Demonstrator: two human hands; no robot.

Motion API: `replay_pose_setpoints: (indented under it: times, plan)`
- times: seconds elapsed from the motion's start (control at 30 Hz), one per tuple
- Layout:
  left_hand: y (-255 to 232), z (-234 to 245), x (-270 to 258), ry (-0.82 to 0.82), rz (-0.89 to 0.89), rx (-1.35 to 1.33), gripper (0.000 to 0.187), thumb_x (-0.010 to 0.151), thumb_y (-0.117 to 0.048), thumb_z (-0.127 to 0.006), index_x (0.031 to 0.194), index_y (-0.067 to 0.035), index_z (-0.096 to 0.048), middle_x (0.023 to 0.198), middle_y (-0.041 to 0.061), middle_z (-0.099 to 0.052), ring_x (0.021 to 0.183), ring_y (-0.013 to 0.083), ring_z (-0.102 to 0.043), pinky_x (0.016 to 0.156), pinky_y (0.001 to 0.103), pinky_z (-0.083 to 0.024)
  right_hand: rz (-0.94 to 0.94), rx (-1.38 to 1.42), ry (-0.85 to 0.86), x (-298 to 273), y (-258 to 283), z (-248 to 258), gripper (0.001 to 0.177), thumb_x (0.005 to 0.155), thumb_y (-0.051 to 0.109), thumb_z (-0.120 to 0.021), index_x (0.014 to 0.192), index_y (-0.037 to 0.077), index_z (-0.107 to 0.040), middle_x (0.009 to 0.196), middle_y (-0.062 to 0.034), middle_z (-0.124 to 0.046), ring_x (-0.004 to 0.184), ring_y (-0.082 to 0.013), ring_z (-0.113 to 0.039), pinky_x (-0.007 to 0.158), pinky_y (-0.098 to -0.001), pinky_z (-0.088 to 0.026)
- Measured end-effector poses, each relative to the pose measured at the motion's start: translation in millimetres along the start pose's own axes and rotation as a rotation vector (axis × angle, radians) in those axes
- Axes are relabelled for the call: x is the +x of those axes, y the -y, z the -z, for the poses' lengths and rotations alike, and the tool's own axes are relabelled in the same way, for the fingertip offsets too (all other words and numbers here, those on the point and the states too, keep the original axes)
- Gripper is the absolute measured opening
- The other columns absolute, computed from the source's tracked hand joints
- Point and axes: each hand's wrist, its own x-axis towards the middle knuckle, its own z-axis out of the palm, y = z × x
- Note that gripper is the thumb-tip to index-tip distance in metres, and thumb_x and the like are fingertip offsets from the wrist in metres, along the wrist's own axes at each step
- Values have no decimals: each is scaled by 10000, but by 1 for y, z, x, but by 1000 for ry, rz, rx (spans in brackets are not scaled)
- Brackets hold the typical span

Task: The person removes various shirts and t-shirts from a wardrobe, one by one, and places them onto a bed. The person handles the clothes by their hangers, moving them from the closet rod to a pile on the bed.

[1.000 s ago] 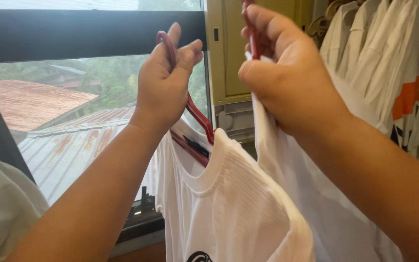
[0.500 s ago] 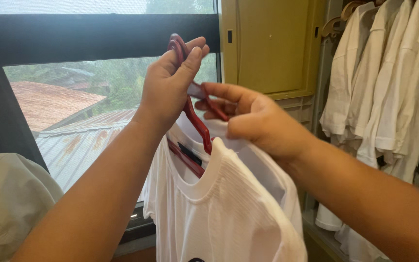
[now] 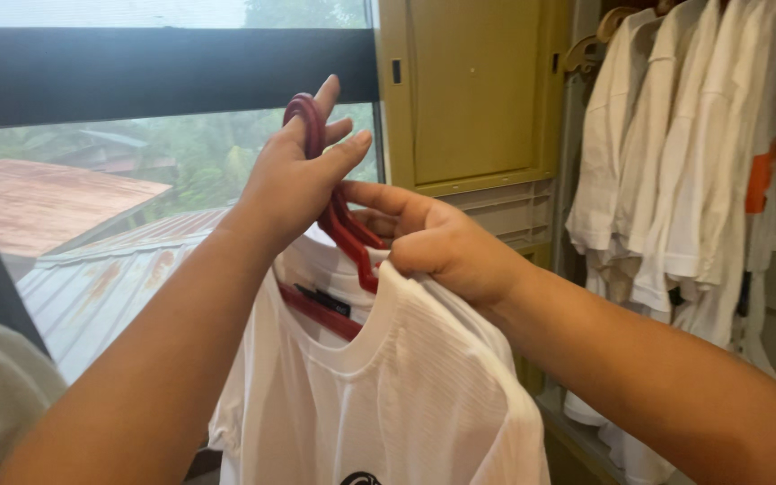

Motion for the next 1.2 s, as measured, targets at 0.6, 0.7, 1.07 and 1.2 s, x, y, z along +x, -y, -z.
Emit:
replay_pose_setpoints:
  times: [0.6,0.7,1.07,1.2]
  plan:
    - [15,-65,18,-170,117,-141,523,977,-425,-590,1160,47,-722,1077,103,-824,1070,87,-715,1010,260,-462,601,-863,-760,-46,129,198,160,940,51,-683,1094,67,-721,1118,-33,-752,1022,-115,-685,936,-282,-555]
    - [10,-77,18,-194,163,-101,503,954,-419,-587,1179,10,-723,1012,107,-824,980,117,-709,964,279,-490,729,-989,-946,-64,152,271,115,929,35,-697,1029,48,-751,1031,-41,-750,942,-115,-690,875,-282,-564]
    - [4,-117,23,-211,145,-103,517,954,-425,-585,1229,-1,-695,1011,85,-817,1009,120,-705,969,282,-480,494,-1022,-1407,-103,210,409,99,890,106,-696,942,44,-752,898,-56,-732,798,-153,-660,682,-328,-539]
    - [0,-125,21,-228,118,-42,518,963,-425,-581,1236,-2,-701,1019,84,-819,1012,112,-701,969,270,-474,504,-1291,-1397,-113,220,440,182,873,83,-677,1041,54,-740,989,-108,-738,850,-206,-712,707,-373,-579]
